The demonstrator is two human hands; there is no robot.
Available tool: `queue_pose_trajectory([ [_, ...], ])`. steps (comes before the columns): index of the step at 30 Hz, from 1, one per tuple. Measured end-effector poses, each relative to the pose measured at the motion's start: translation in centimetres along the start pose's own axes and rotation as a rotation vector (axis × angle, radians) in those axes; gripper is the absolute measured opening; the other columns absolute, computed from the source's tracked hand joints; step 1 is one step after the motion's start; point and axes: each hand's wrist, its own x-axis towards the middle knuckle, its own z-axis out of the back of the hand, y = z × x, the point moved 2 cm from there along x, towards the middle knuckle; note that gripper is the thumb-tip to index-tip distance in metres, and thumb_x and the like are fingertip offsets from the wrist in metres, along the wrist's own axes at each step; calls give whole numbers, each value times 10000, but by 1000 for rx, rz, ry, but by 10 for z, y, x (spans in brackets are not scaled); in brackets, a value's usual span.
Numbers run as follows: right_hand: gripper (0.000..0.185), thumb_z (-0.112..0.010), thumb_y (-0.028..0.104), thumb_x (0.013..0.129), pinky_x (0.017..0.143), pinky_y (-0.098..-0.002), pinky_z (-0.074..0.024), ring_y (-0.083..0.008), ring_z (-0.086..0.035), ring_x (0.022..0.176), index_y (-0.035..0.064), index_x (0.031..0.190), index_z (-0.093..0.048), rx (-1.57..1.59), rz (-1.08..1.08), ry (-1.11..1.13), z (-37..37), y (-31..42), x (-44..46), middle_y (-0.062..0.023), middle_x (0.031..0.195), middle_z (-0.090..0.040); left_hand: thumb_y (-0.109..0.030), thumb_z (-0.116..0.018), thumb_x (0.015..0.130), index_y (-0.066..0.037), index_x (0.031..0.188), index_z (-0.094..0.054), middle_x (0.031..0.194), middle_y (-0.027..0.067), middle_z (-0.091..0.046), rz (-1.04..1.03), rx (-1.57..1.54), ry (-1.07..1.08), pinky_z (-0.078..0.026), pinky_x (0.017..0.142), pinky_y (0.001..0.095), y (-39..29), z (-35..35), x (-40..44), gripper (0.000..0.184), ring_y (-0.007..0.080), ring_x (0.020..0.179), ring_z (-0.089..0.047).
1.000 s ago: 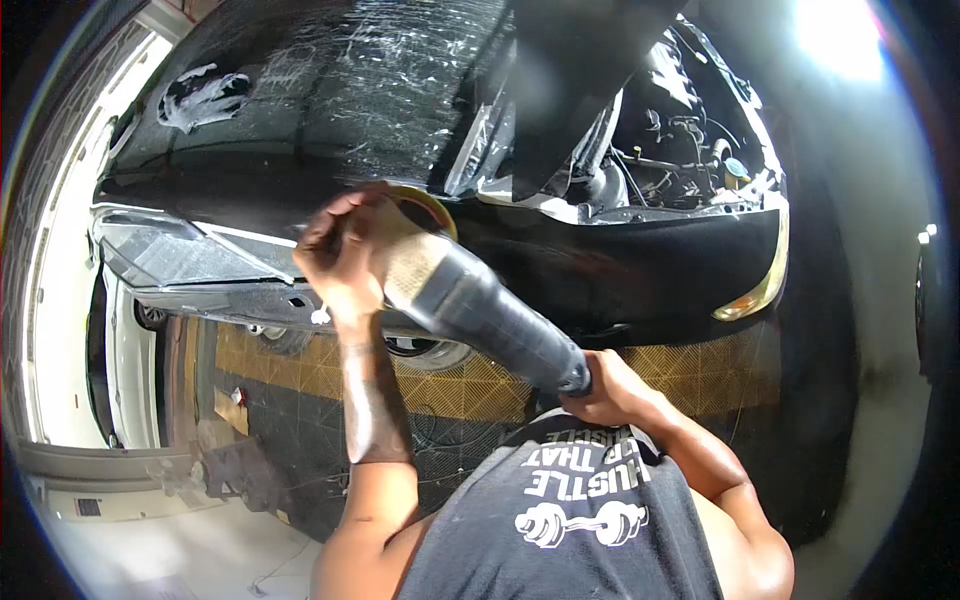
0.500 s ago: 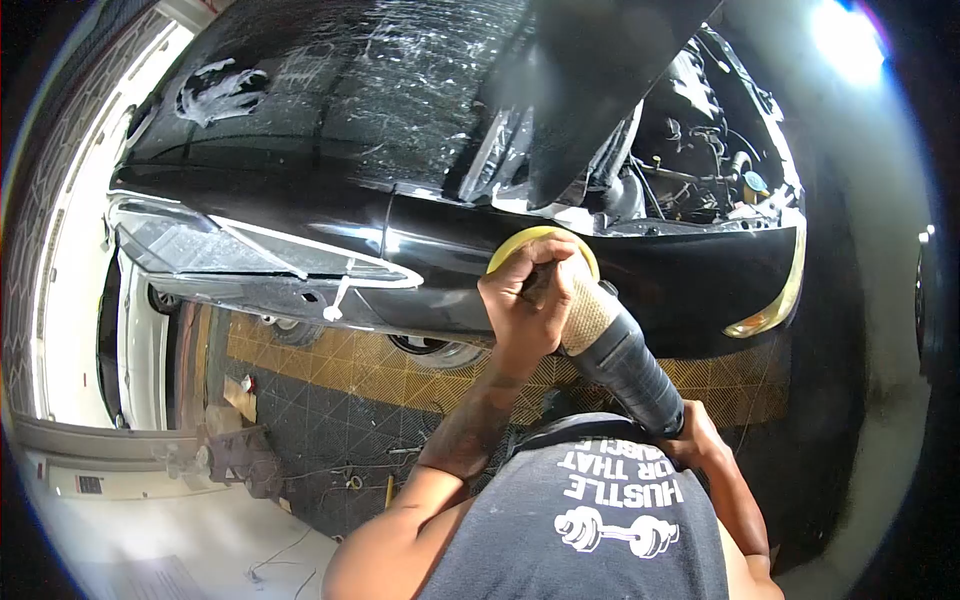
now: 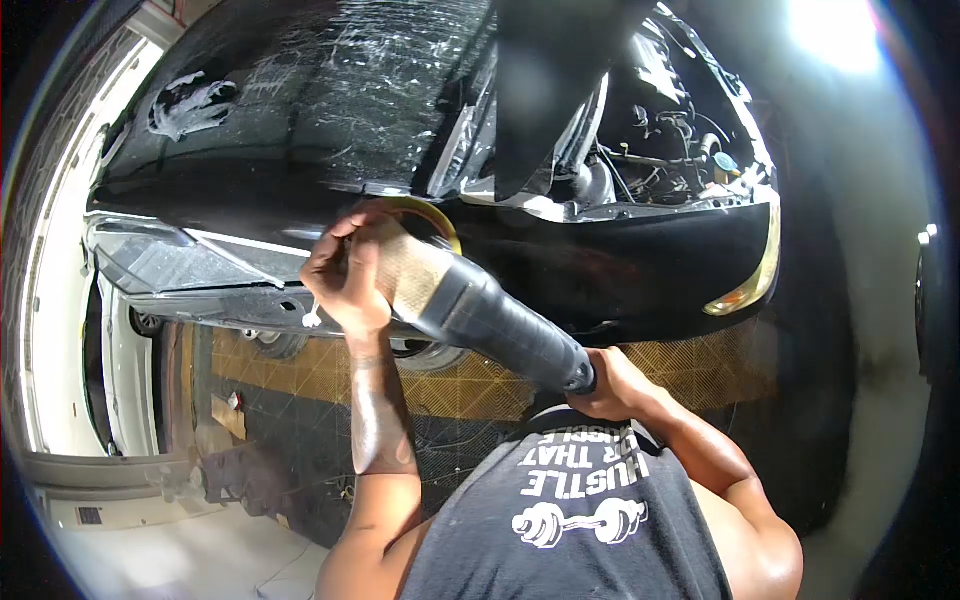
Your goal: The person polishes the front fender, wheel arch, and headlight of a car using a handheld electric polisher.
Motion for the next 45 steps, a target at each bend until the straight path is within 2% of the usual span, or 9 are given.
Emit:
queue_pose_trajectory([
  [6, 483, -791, 134, 671, 907, -351, -547, -182, -706, 967, -34, 1112, -687, 86, -135, -86, 14, -53, -54, -162, 1018, -755, -49, -585, 930, 87, 1046, -688, 1020, 193, -726, 104, -39, 46, -552, 899, 397, 13, -71, -41, 206, 289, 956, -717],
  [14, 439, -782, 97, 683, 876, -314, -538, -131, -658, 918, -70, 1079, -694, 154, -349, -212, 34, -96, -104, -103, 1001, -751, -15, -629, 841, 18, 1006, -713, 998, 138, -746, 51, -37, 129, -536, 924, 346, 31, -137, -70, 188, 214, 989, -713],
  [23, 415, -756, 138, 703, 823, -371, -566, -226, -738, 899, -38, 1076, -704, 28, -133, -95, 12, -55, -31, -218, 939, -750, 3, -596, 890, 71, 1029, -700, 996, 165, -735, 58, -1, 21, -546, 885, 344, 10, -59, -41, 187, 212, 955, -701],
  [25, 411, -748, 124, 707, 827, -369, -565, -224, -739, 894, -50, 1075, -694, 12, -29, -73, 5, -28, -7, -211, 932, -750, -60, -616, 893, 70, 1046, -707, 982, 161, -733, 124, 139, -15, -534, 882, 342, 0, -30, -25, 221, 218, 952, -688],
  [28, 420, -755, 122, 706, 838, -366, -545, -199, -693, 873, -39, 1084, -666, 125, 102, -35, -8, -4, 18, -189, 942, -738, -106, -610, 868, 68, 1047, -720, 1016, 155, -737, -143, 334, -7, -517, 888, 324, 5, 25, 4, 273, 199, 944, -674],
  [31, 390, -736, 109, 704, 824, -370, -541, -204, -691, 846, -30, 1062, -667, 49, 129, -33, -4, 11, 18, -186, 939, -738, -63, -625, 865, 86, 1033, -722, 1002, 148, -737, -20, 112, -58, -513, 893, 346, 3, 30, 15, 244, 215, 930, -674],
  [35, 409, -736, 132, 690, 826, -362, -543, -210, -704, 859, -47, 1052, -670, 21, -21, -26, 10, -13, -11, -186, 927, -744, -149, -602, 939, 101, 1071, -684, 1017, 179, -723, 68, 195, -11, -531, 891, 346, 6, -10, -17, 294, 239, 936, -689],
  [39, 523, -790, 166, 691, 905, -365, -534, -206, -717, 998, -5, 1175, -688, 84, -190, -82, 24, -61, -61, -165, 1075, -758, -75, -538, 930, 95, 1089, -662, 1085, 229, -689, 35, -24, 81, -519, 936, 477, 16, -79, -62, 265, 319, 976, -682],
  [45, 437, -786, 139, 701, 858, -335, -540, -131, -665, 897, -42, 1087, -688, 198, -305, -239, 26, -156, -136, -127, 976, -754, -30, -635, 872, 55, 1082, -671, 1077, 194, -712, 31, -89, 312, -530, 951, 394, 36, -180, -98, 229, 272, 1014, -698],
])
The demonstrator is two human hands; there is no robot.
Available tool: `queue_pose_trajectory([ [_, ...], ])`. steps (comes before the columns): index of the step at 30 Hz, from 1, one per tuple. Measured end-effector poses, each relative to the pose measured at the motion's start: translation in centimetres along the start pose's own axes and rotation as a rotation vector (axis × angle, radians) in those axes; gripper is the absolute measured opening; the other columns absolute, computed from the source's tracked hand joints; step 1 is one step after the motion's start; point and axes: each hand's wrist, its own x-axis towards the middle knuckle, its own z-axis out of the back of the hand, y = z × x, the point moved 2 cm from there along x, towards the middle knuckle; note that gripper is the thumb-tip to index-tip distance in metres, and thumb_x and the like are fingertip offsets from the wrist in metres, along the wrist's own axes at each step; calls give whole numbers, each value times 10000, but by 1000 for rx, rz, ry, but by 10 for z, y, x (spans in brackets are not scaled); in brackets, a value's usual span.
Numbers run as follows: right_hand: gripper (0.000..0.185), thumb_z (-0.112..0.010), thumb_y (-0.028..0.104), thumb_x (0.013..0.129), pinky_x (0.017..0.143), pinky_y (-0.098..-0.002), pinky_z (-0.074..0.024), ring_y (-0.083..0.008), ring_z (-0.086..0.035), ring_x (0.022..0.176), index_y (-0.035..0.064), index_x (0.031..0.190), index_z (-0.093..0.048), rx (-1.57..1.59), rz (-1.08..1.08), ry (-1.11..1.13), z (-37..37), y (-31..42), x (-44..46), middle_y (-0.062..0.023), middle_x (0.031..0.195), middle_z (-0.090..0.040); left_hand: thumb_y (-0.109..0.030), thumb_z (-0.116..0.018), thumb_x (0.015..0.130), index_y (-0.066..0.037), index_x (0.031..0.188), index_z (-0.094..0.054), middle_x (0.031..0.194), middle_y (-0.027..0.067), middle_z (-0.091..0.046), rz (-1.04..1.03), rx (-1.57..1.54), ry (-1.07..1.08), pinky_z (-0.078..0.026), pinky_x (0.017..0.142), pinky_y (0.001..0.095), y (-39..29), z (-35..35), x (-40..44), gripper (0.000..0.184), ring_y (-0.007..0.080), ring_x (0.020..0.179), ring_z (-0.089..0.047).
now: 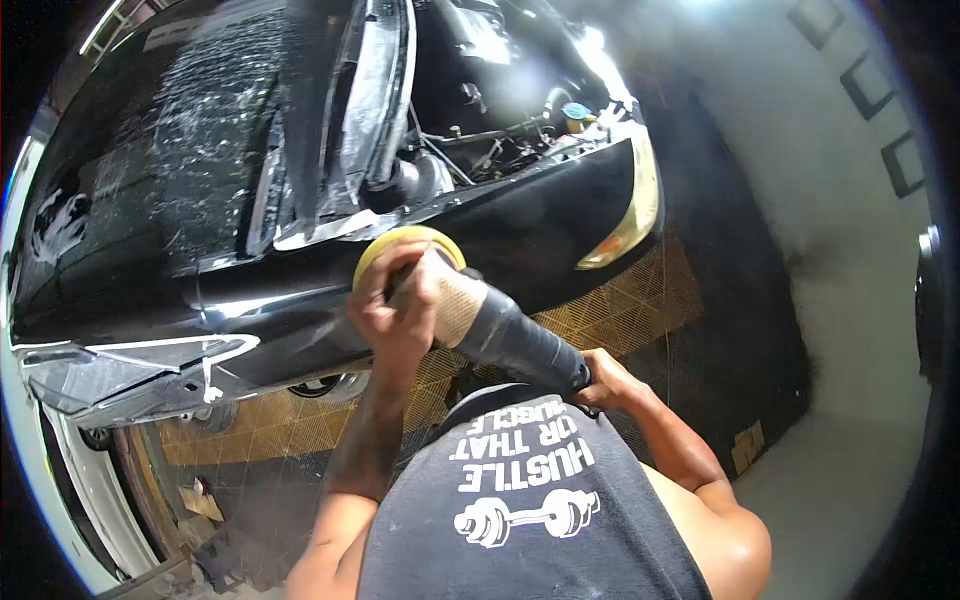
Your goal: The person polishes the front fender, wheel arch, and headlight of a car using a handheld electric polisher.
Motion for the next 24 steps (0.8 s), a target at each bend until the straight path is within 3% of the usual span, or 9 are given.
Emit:
queue_pose_trajectory([
  [3, 387, -749, 109, 699, 792, -303, -537, -98, -614, 836, -63, 1039, -680, 122, 44, -70, 12, -12, -19, -75, 919, -738, -63, -789, 795, 51, 1078, -683, 1103, 193, -718, -2, 71, 82, -564, 897, 372, -16, -65, 26, 323, 285, 970, -723],
  [5, 374, -725, 130, 650, 766, -296, -510, -113, -570, 780, -58, 967, -667, 202, -78, -199, 22, -31, -29, -19, 841, -675, -129, -834, 774, 14, 1096, -699, 1101, 159, -734, 43, -114, 166, -577, 842, 365, 10, -111, 30, 377, 273, 939, -734],
  [7, 351, -691, 86, 630, 728, -287, -495, -105, -529, 769, -53, 951, -663, 212, -99, -215, 32, -59, -33, 1, 846, -642, -166, -816, 793, -32, 1104, -720, 1044, 122, -754, 49, 90, 411, -573, 792, 337, 25, -154, 38, 353, 243, 896, -740],
  [10, 354, -708, 27, 653, 641, -290, -495, -127, -561, 715, -21, 1002, -672, 436, 41, -380, 32, -147, -27, -12, 849, -630, -245, -738, 853, -45, 1126, -725, 975, 139, -761, 181, 71, 567, -577, 796, 341, 55, -238, 30, 339, 220, 861, -743],
  [13, 540, -714, 17, 598, 752, -333, -536, -152, -629, 848, 38, 1136, -675, 688, -216, -342, 29, -166, -21, -42, 1036, -680, -252, -691, 839, -21, 1067, -727, 882, 168, -749, 180, 176, 726, -584, 757, 401, 51, -292, 16, 327, 305, 790, -741],
  [15, 556, -760, 22, 622, 804, -362, -553, -199, -657, 942, 56, 1168, -660, 625, -218, -296, 19, -176, -16, -63, 1055, -684, -279, -680, 820, -79, 975, -744, 874, 167, -736, 178, 161, 776, -574, 781, 444, 66, -313, -11, 261, 353, 811, -726],
  [18, 622, -880, 148, 630, 920, -376, -530, -225, -644, 1045, 37, 1196, -647, 612, -3, -232, -23, -243, 17, -67, 1103, -675, -248, -677, 819, -74, 941, -722, 910, 147, -715, 32, 110, 676, -564, 791, 466, 61, -284, -41, 217, 350, 854, -710],
  [21, 608, -830, 102, 670, 1000, -351, -493, -213, -637, 1082, 25, 1242, -641, 728, 14, -182, -61, -228, 37, -94, 1189, -676, -167, -713, 808, -27, 963, -704, 979, 145, -723, -14, 54, 585, -573, 803, 397, 45, -224, -51, 209, 333, 880, -714],
  [24, 726, -854, 159, 673, 988, -342, -493, -214, -629, 1094, 8, 1329, -581, 476, 24, -176, -89, -180, 60, -91, 1211, -663, -106, -733, 791, -22, 979, -700, 982, 140, -722, -107, 53, 524, -585, 804, 368, 32, -153, -47, 208, 304, 884, -724],
])
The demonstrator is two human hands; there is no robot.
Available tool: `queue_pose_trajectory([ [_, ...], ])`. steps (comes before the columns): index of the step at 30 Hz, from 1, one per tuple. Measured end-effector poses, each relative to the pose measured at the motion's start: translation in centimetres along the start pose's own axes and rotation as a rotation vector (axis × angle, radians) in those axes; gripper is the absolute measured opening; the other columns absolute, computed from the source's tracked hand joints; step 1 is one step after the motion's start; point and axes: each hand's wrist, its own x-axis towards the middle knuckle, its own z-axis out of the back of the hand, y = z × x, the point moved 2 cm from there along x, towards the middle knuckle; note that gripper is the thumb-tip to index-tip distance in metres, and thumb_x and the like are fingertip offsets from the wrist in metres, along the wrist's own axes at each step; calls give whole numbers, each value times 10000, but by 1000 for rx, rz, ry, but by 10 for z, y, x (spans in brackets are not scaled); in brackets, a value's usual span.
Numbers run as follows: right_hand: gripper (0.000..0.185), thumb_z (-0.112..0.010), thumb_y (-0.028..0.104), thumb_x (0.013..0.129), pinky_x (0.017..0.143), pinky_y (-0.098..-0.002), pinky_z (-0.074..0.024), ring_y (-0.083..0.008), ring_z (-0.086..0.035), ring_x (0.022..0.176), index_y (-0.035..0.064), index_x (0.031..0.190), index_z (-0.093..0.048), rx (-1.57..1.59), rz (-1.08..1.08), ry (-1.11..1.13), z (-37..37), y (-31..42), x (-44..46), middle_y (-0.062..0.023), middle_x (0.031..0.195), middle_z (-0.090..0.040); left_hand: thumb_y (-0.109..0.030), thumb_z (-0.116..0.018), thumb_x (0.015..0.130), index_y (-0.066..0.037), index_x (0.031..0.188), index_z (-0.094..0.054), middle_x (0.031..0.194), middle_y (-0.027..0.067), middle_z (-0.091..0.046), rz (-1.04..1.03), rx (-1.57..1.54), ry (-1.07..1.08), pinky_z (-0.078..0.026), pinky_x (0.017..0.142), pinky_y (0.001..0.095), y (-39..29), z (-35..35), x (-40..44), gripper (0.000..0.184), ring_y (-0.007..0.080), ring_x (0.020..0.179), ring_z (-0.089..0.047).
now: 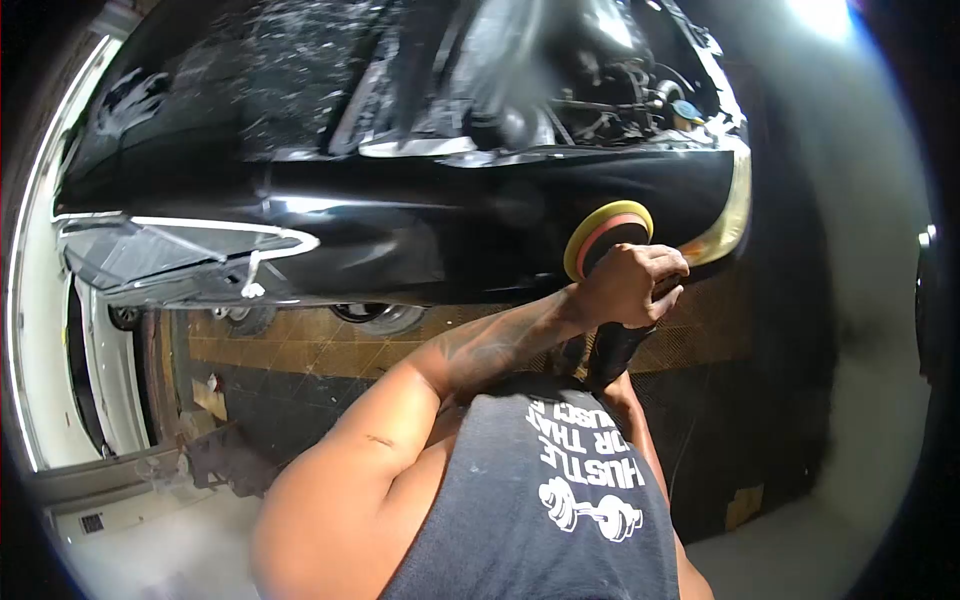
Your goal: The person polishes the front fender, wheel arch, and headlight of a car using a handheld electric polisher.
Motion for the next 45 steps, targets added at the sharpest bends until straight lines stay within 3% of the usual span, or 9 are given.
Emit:
queue_pose_trajectory([
  [5, 549, -793, 138, 711, 873, -343, -525, -200, -634, 978, -6, 1205, -598, -212, -55, -60, -78, -11, 34, -60, 1085, -679, -59, -731, 758, -26, 989, -690, 972, 120, -718, -129, 42, -120, -592, 842, 353, -17, 114, -50, 237, 270, 916, -732],
  [7, 413, -742, 146, 750, 784, -350, -531, -190, -626, 877, 9, 1110, -592, 89, -191, -51, -122, 7, 34, -31, 1015, -668, -50, -741, 746, -39, 955, -689, 950, 102, -710, -198, 62, -194, -604, 784, 348, -20, 159, -69, 215, 269, 868, -733],
  [9, 335, -718, 197, 797, 742, -372, -527, -177, -611, 798, 21, 1060, -609, -282, -16, -68, -159, 13, 36, -28, 938, -657, -45, -731, 735, -32, 959, -689, 933, 97, -714, -198, 73, -225, -606, 786, 346, -28, 205, -89, 229, 264, 850, -739],
  [10, 469, -768, 256, 790, 846, -320, -542, -206, -646, 981, 7, 1164, -633, -439, -159, 64, -171, 23, 45, -117, 1094, -696, -43, -728, 729, -28, 968, -692, 935, 96, -721, -191, 113, -239, -608, 789, 348, -31, 227, -101, 242, 261, 849, -743],
  [17, 604, -813, 341, 732, 941, -415, -538, -290, -674, 1060, 12, 1206, -634, -578, 166, 130, -322, 113, 60, -194, 1144, -693, -16, -696, 787, 19, 1063, -705, 1048, 195, -730, -179, 210, -282, -602, 858, 371, -55, 357, -173, 279, 292, 965, -738],
  [32, 557, -799, 195, 675, 818, -381, -523, -233, -632, 914, -41, 1138, -598, -379, -88, -153, -189, 32, -15, -133, 1001, -674, -26, -737, 751, -32, 1000, -702, 963, 127, -728, -89, -41, -224, -594, 798, 334, -15, 215, -132, 251, 253, 873, -742],
  [39, 632, -778, 144, 708, 874, -398, -524, -251, -668, 955, 0, 1290, -576, -559, -57, -30, -187, -19, 15, -183, 1055, -691, -53, -726, 755, -2, 1033, -722, 1030, 158, -744, -38, 92, -397, -575, 873, 360, -23, 267, -191, 282, 255, 957, -742],
  [41, 530, -756, 160, 774, 906, -422, -522, -278, -672, 982, -8, 1251, -597, -254, -534, -23, -222, 28, 7, -202, 1104, -682, -47, -712, 786, 12, 1026, -718, 1031, 153, -744, 25, 79, -444, -575, 873, 362, -20, 288, -216, 247, 244, 944, -737],
  [45, 521, -759, 211, 781, 887, -430, -548, -328, -690, 1023, -6, 1233, -619, -523, 28, 210, -274, 60, 15, -213, 1119, -706, -23, -706, 790, 3, 1024, -720, 997, 132, -750, 87, 59, -552, -582, 853, 340, -25, 329, -256, 236, 238, 930, -743],
])
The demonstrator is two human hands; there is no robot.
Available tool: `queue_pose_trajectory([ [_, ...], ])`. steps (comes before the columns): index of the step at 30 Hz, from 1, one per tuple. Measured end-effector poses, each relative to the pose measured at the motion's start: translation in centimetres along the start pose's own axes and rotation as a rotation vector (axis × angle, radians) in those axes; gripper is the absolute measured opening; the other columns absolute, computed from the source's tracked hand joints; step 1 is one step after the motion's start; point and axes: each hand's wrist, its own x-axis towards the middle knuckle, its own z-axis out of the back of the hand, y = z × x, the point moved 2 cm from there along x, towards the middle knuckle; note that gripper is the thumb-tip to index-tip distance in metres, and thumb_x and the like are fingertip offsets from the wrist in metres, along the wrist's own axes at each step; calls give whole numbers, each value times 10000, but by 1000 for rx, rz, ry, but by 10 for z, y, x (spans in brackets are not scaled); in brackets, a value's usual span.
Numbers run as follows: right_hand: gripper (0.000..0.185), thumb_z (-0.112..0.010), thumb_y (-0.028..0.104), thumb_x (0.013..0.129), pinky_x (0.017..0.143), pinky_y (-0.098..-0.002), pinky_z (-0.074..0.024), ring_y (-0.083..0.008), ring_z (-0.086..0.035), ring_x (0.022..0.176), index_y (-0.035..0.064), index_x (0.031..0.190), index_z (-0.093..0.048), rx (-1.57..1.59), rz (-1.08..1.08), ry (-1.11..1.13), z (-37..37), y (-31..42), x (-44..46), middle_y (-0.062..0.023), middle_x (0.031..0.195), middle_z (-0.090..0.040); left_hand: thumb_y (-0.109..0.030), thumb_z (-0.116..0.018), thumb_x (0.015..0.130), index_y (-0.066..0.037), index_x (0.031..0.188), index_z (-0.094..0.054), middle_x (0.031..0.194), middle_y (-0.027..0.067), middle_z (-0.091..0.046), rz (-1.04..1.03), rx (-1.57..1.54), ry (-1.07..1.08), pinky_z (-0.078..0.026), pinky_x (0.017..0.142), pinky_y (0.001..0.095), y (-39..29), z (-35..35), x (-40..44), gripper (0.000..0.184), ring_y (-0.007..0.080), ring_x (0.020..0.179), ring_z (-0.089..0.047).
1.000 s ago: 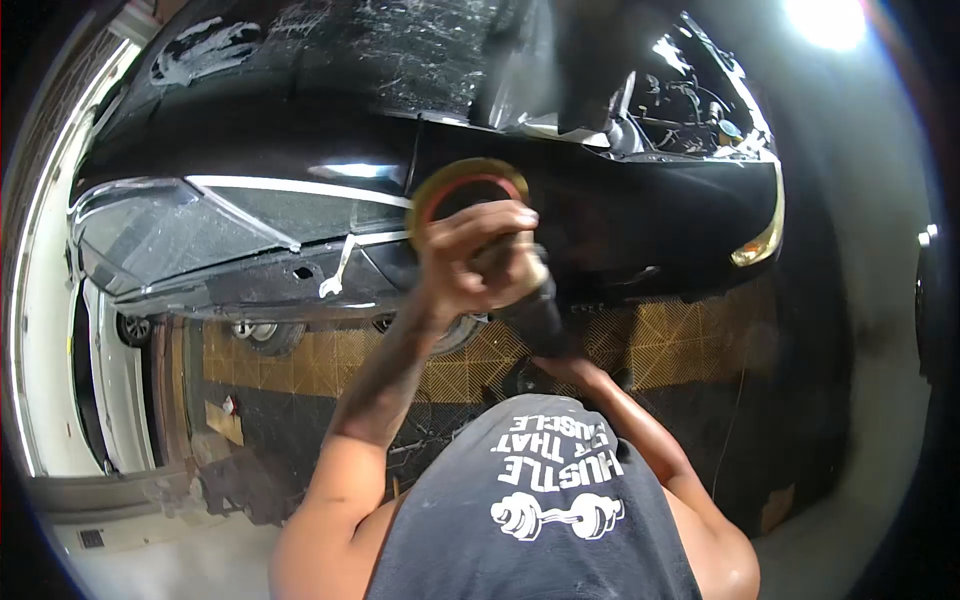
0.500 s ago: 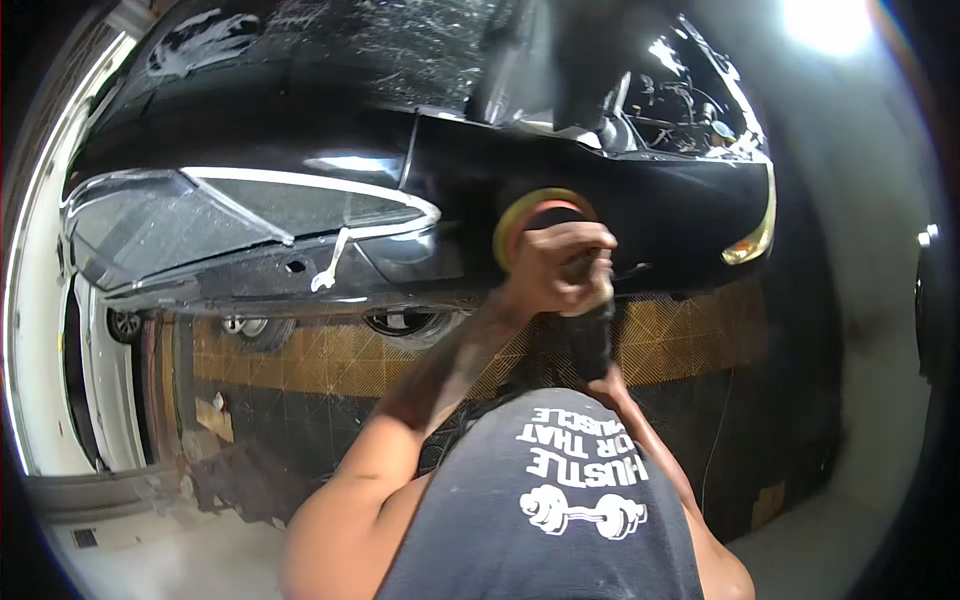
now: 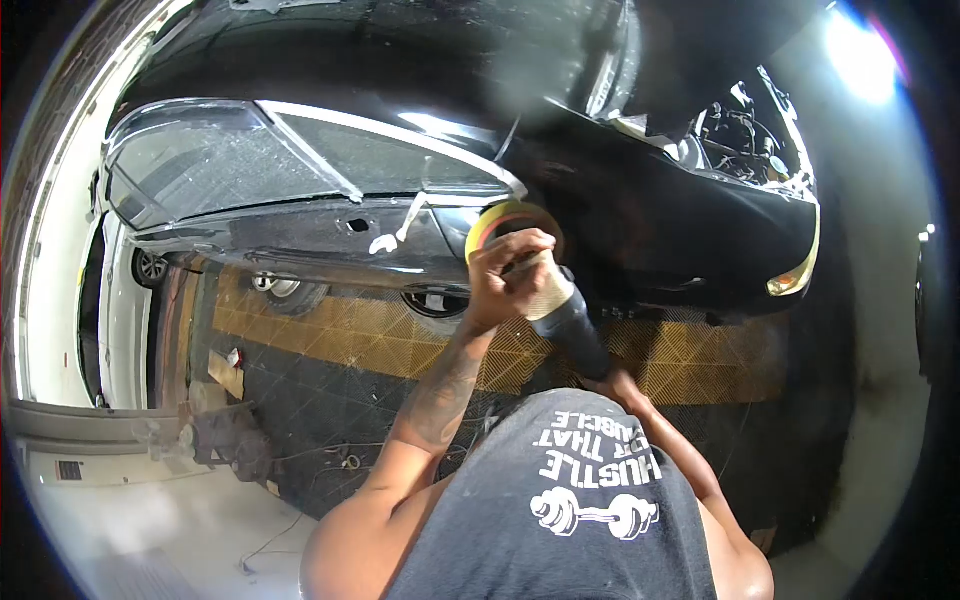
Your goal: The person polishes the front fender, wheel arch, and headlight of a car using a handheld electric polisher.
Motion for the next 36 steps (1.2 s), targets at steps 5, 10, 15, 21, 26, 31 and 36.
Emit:
queue_pose_trajectory([
  [5, 543, -778, 243, 738, 867, -409, -561, -331, -700, 1041, -12, 1198, -642, -128, 288, -131, -41, 30, 32, -215, 1126, -718, -4, -682, 840, 46, 1036, -691, 1012, 172, -744, -64, 79, -53, -572, 869, 373, 6, 67, -12, 202, 261, 942, -727],
  [10, 541, -763, 238, 715, 877, -426, -556, -338, -697, 1037, -12, 1182, -651, -275, 78, -10, -50, 41, 40, -247, 1112, -706, 49, -681, 834, 41, 1029, -695, 1024, 187, -743, -46, 206, -131, -565, 882, 382, 10, 112, -23, 196, 266, 939, -727],
  [15, 492, -760, 250, 722, 819, -437, -567, -371, -718, 979, 8, 1144, -684, -318, 137, -76, -35, 34, 23, -250, 1004, -725, 34, -673, 839, 32, 1064, -681, 1007, 200, -735, 0, 9, -126, -563, 870, 401, 20, 92, -29, 226, 279, 944, -713],
  [21, 410, -777, 262, 714, 781, -463, -569, -381, -729, 939, -13, 1013, -719, -272, -25, -107, 14, 38, -15, -270, 908, -723, -19, -694, 843, 33, 1066, -672, 1018, 191, -727, 21, -109, -64, -557, 881, 409, 14, 31, -26, 230, 285, 959, -711],
  [26, 363, -777, 313, 729, 718, -475, -576, -402, -730, 851, -6, 897, -734, -456, -11, -67, 26, 96, -17, -262, 835, -710, 2, -699, 843, 40, 1027, -690, 995, 189, -728, 34, -178, -281, -549, 869, 411, 24, 67, -40, 188, 297, 942, -706],
  [31, 309, -755, 220, 712, 731, -487, -577, -406, -723, 821, -36, 881, -724, -581, 48, -58, 12, 124, 2, -276, 838, -703, -257, -780, 876, 30, 1043, -697, 1012, 202, -723, -25, -105, -416, -524, 912, 447, 31, 114, -38, 342, 307, 942, -690],
  [36, 385, -781, 339, 739, 677, -490, -561, -407, -722, 804, -9, 897, -731, -508, -43, -5, 11, 104, 0, -257, 826, -711, -169, -686, 894, 56, 1072, -675, 1039, 218, -725, 13, -43, -358, -523, 928, 428, 32, 104, -49, 288, 308, 964, -698],
])
